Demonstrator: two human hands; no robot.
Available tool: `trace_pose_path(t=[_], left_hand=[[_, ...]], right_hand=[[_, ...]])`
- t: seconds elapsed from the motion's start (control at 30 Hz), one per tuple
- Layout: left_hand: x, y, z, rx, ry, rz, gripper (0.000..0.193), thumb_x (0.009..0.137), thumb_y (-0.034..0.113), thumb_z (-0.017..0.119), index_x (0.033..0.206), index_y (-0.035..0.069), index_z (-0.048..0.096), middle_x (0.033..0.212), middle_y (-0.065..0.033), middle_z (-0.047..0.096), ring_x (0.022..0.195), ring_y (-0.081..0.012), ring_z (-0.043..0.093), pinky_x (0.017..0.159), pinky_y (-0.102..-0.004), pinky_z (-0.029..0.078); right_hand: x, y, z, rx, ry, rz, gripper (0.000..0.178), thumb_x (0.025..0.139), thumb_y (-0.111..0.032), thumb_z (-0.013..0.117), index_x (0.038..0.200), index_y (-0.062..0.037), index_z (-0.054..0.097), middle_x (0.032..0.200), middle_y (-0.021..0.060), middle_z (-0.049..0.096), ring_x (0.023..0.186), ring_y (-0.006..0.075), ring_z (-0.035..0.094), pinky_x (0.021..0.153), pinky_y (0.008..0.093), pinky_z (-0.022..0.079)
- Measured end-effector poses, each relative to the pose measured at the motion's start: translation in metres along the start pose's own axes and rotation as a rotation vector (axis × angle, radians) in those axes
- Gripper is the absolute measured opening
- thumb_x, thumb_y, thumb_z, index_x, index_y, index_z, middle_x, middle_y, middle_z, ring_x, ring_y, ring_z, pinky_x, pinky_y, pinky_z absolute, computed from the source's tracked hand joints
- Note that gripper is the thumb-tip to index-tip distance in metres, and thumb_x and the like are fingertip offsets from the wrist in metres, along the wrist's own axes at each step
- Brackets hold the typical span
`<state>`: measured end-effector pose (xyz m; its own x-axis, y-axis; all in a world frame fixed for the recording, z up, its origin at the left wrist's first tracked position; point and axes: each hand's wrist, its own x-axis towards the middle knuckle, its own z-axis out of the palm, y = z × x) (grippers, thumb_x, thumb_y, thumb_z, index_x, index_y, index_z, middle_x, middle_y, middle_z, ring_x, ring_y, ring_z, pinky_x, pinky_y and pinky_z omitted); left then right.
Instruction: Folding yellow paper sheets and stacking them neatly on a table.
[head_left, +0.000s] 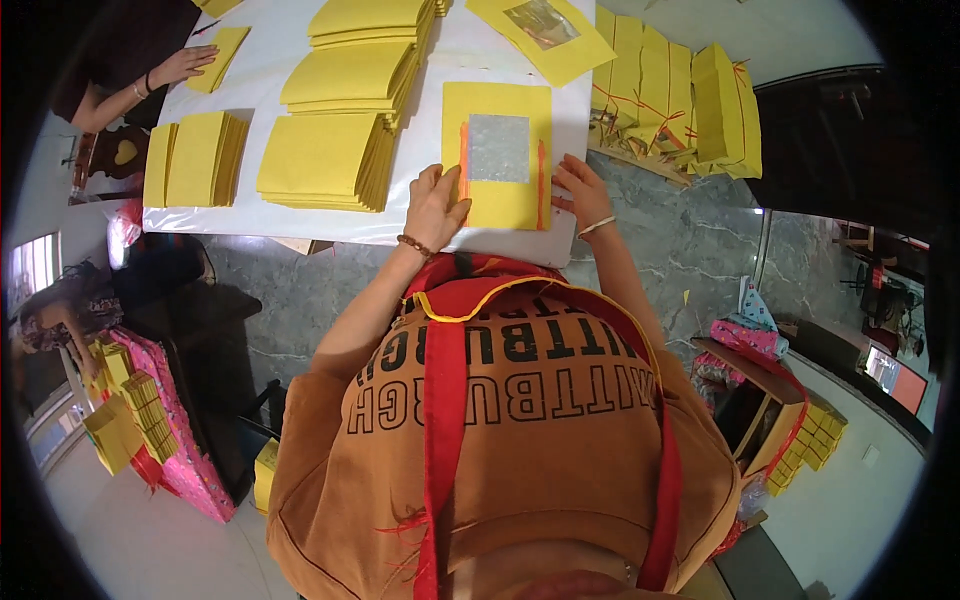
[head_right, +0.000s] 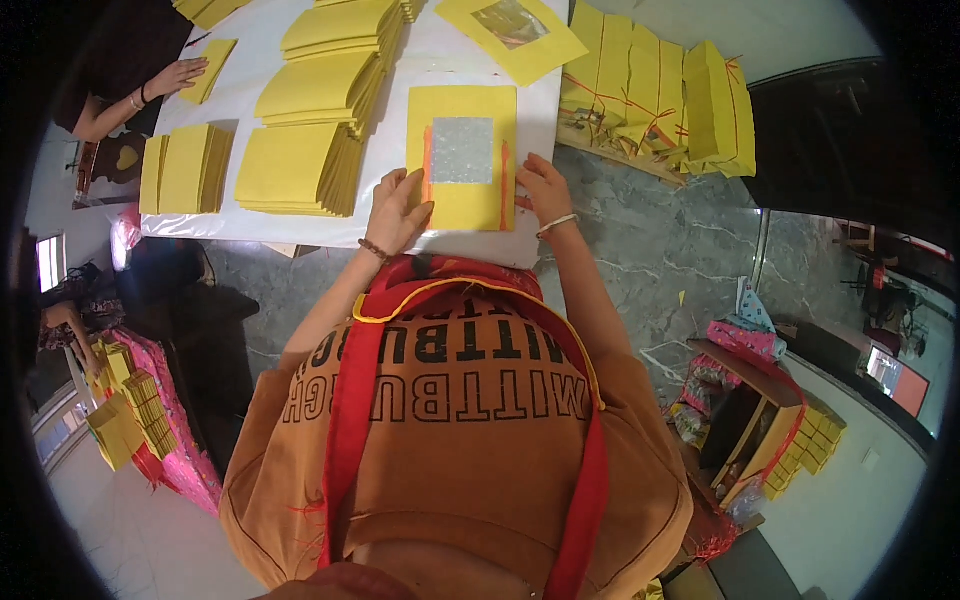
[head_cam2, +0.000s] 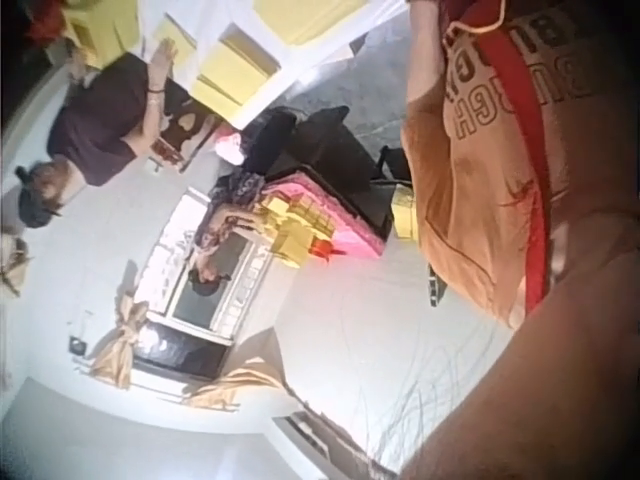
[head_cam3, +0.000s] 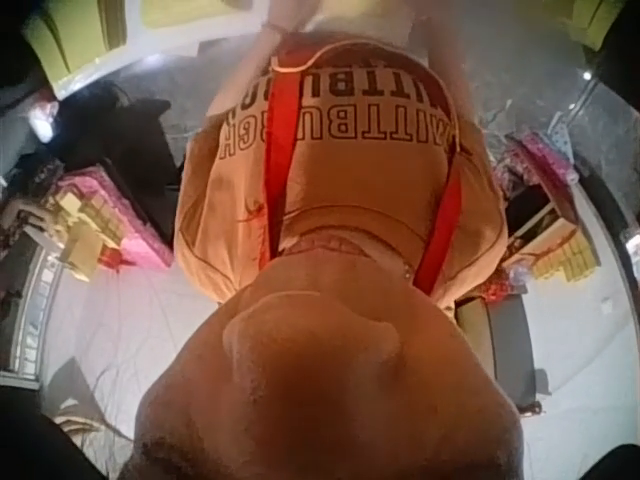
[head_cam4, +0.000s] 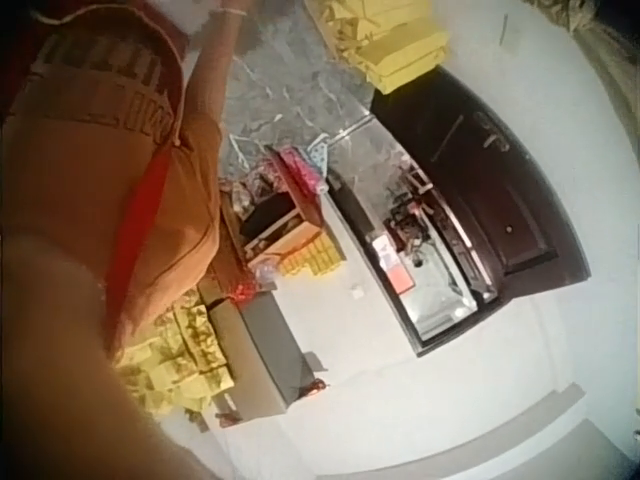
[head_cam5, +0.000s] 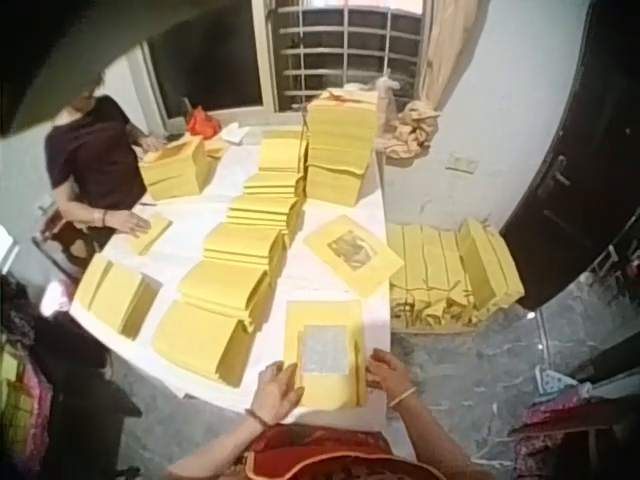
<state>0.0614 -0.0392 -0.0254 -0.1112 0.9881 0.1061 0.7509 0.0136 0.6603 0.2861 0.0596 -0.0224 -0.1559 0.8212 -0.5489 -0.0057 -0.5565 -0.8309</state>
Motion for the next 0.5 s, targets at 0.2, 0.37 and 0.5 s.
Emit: trace_pose_path(t=[0.2, 0.37, 0.5], left_hand=[[-0.001, 0.003, 0.002, 0.138, -0.008, 0.019, 0.049, 0.072, 0.017, 0.066, 0.116, 0.000, 0.051, 0.116, -0.0201, 0.044, 0.102, -0.0361, 0.043, 0.087, -0.0397, 0.039], [0.001, 0.019, -0.012, 0.345, 0.041, 0.220, 0.050, 0.074, 0.026, 0.065, 0.116, 0.002, 0.052, 0.120, -0.0170, 0.045, 0.107, -0.0339, 0.043, 0.088, -0.0389, 0.037], [-0.001, 0.017, -0.012, 0.264, -0.075, 0.417, 0.044, 0.076, 0.027, 0.063, 0.113, 0.004, 0.054, 0.115, -0.0124, 0.052, 0.105, -0.0296, 0.047, 0.088, -0.0383, 0.037]], right_hand=[[-0.010, -0.017, 0.018, -0.139, -0.253, 0.079, 0.055, 0.083, -0.014, 0.059, 0.132, -0.0030, 0.035, 0.116, 0.0101, 0.051, 0.104, 0.0164, 0.051, 0.077, 0.0310, 0.048], [0.019, 0.027, 0.014, -0.195, -0.280, -0.261, 0.056, 0.081, -0.007, 0.057, 0.130, -0.0023, 0.032, 0.114, 0.0101, 0.050, 0.100, 0.0174, 0.053, 0.082, 0.0285, 0.046], [0.022, 0.018, 0.010, 0.113, -0.264, -0.026, 0.053, 0.080, -0.003, 0.054, 0.128, -0.0016, 0.033, 0.111, 0.0106, 0.050, 0.097, 0.0178, 0.054, 0.080, 0.0291, 0.047]])
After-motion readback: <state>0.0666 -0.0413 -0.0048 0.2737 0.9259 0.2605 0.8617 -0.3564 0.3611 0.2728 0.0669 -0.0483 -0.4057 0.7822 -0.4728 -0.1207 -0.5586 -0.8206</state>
